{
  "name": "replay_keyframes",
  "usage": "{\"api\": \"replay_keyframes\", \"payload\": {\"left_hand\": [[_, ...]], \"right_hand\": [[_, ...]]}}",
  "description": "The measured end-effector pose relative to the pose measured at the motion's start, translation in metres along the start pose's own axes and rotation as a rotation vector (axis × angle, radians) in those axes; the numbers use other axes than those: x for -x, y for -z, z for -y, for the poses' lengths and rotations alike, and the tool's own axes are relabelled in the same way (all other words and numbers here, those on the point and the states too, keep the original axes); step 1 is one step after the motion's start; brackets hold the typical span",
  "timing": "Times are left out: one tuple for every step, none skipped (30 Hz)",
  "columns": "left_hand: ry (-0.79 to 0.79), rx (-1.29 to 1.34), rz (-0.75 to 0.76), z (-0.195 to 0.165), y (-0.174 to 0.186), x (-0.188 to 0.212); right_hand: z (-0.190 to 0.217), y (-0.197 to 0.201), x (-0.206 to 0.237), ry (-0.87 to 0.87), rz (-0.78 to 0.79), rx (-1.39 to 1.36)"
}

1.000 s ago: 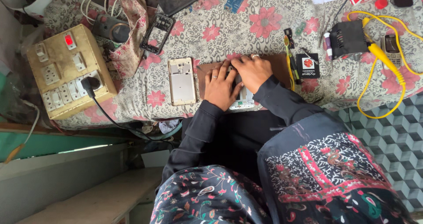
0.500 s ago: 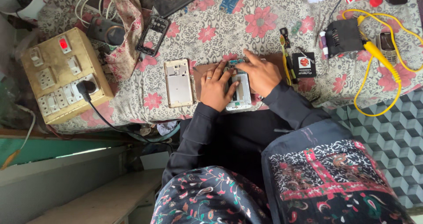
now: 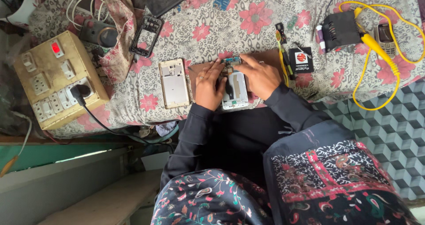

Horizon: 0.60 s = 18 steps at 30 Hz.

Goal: The person holds a disassembled phone mainboard in one hand and brushes it with a toothbrush, then brushes the phone's middle frame housing. They place the board into the frame on the bench, press it into place, and use a small tool to work on the assembled phone components.

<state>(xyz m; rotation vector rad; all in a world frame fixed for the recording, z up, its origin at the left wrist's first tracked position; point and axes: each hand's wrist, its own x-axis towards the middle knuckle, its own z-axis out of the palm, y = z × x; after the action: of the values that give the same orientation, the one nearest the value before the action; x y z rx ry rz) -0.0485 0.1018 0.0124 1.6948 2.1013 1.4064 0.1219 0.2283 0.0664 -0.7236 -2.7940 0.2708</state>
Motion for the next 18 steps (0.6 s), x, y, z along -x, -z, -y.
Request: {"api": "replay_keyframes", "payload": {"left_hand": [[0.000, 0.005, -0.001, 0.001, 0.000, 0.000], [0.002, 0.011, -0.002, 0.002, 0.000, 0.000], [0.007, 0.017, -0.001, 0.002, -0.001, 0.000], [0.006, 0.013, -0.005, 0.003, -0.001, 0.002], [0.004, 0.009, -0.010, 0.004, -0.001, 0.002], [-0.003, 0.005, -0.019, 0.005, -0.003, 0.001], [-0.014, 0.003, -0.021, 0.006, -0.004, 0.000], [-0.022, 0.000, -0.022, 0.007, -0.005, -0.001], [-0.027, -0.003, -0.021, 0.008, -0.005, 0.000], [-0.028, -0.014, -0.023, 0.008, -0.005, 0.001], [-0.029, -0.024, -0.025, 0.009, -0.005, 0.001], [-0.030, -0.033, -0.027, 0.009, -0.006, 0.001], [-0.034, -0.027, -0.027, 0.009, -0.005, 0.001], [-0.041, -0.023, -0.030, 0.009, -0.006, 0.001], [-0.051, -0.020, -0.033, 0.009, -0.006, 0.000], [-0.047, -0.021, -0.032, 0.010, -0.006, -0.001], [-0.042, -0.021, -0.028, 0.010, -0.005, -0.001], [-0.036, -0.020, -0.023, 0.010, -0.007, -0.001]], "right_hand": [[0.003, -0.003, 0.001, 0.004, -0.018, 0.031], [0.004, -0.005, 0.003, 0.008, -0.034, 0.061], [0.006, -0.008, 0.004, 0.040, -0.080, 0.093], [0.008, -0.011, 0.005, 0.070, -0.124, 0.124], [0.010, -0.013, 0.006, 0.100, -0.171, 0.156], [0.009, -0.013, 0.007, 0.097, -0.169, 0.144], [0.010, -0.013, 0.008, 0.096, -0.170, 0.133], [0.010, -0.012, 0.010, 0.095, -0.169, 0.120], [0.012, -0.011, 0.011, 0.043, -0.120, 0.092], [0.012, -0.008, 0.013, -0.009, -0.069, 0.064], [0.013, -0.006, 0.015, -0.062, -0.018, 0.037], [0.014, -0.003, 0.017, -0.046, -0.048, -0.040], [0.015, 0.000, 0.018, -0.030, -0.080, -0.118], [0.013, 0.004, 0.019, -0.012, -0.117, -0.194], [0.010, 0.008, 0.019, -0.016, -0.152, -0.270], [0.006, 0.012, 0.019, -0.020, -0.186, -0.346], [0.002, 0.017, 0.020, -0.024, -0.218, -0.423], [-0.006, 0.022, 0.022, -0.028, -0.265, -0.417]]}}
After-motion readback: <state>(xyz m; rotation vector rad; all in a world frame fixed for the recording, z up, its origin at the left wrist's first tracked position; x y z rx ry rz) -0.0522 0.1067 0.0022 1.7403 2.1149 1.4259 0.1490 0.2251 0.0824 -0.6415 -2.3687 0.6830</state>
